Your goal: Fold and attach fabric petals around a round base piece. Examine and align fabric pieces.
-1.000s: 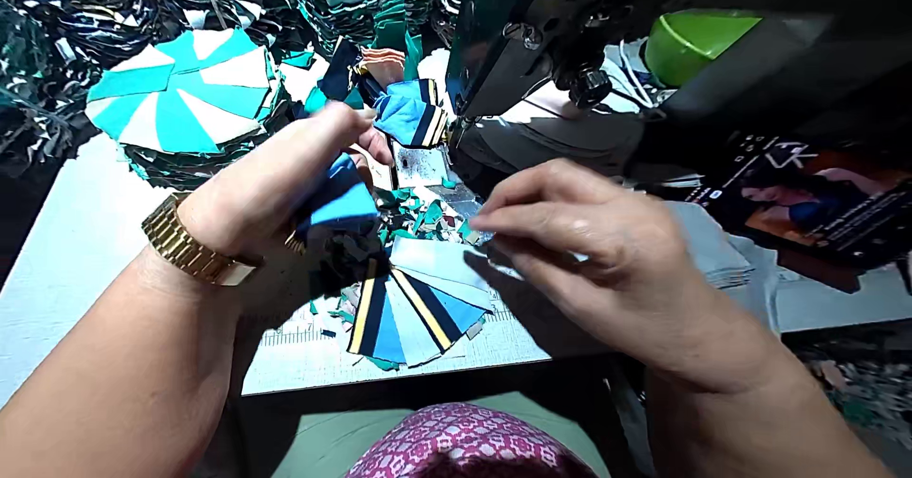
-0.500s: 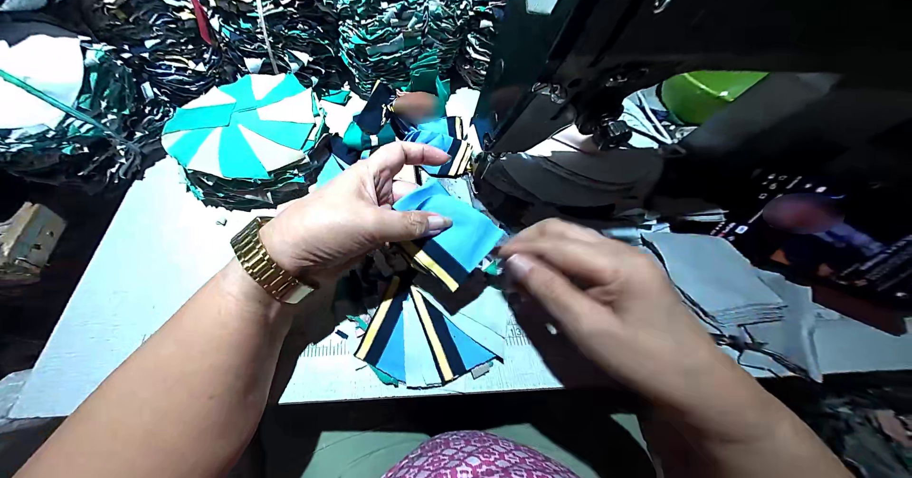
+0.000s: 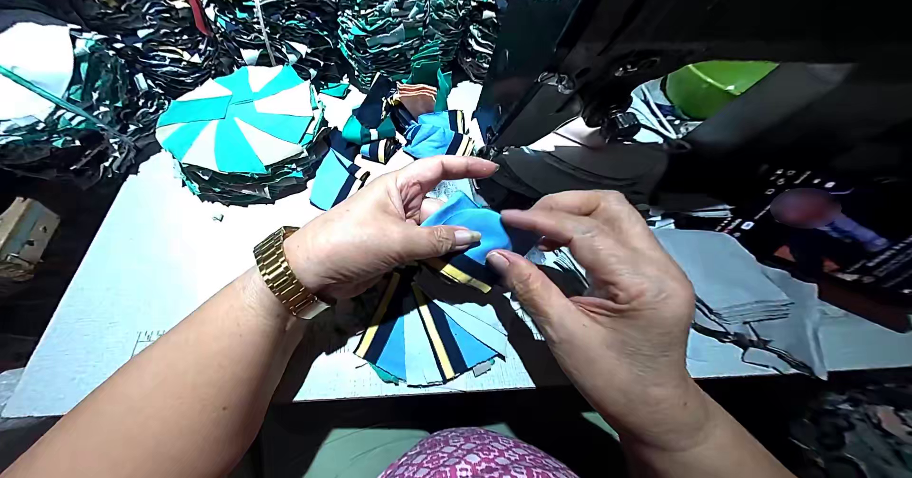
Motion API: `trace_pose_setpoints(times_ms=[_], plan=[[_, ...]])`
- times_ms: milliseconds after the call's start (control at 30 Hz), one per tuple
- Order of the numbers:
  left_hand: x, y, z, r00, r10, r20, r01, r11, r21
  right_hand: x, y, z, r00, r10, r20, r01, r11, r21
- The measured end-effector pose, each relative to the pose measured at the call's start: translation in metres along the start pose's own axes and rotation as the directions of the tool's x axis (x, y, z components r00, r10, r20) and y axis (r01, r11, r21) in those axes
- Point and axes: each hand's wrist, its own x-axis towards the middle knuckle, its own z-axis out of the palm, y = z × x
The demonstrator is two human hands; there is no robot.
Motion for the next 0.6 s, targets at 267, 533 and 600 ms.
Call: trace_pose_setpoints(times_ms=[267,533,600], plan=[[0.0008,-0.0019,0.0000,0.998,0.054,0.031,-0.055,0.998,0.026,0.0032,0.0012,-0.0019,0.997,-0.050,-0.055,0.046,0.996,-0.078],[0.0009,-0.0019,0.0005,0.999,0.050,0.001,-0.050,0.999,0.002,0.0024,0.0031,-0.0025,0.967,-0.247,-0.061,0.233,0.956,-0.176],[0.0008,-0.0022,0.0010,0.998,0.055,-0.007,-0.055,0.998,0.001,0.0029,0.0029,-0.0018,0.972,-0.229,-0.061,0.218,0.965,-0.149]])
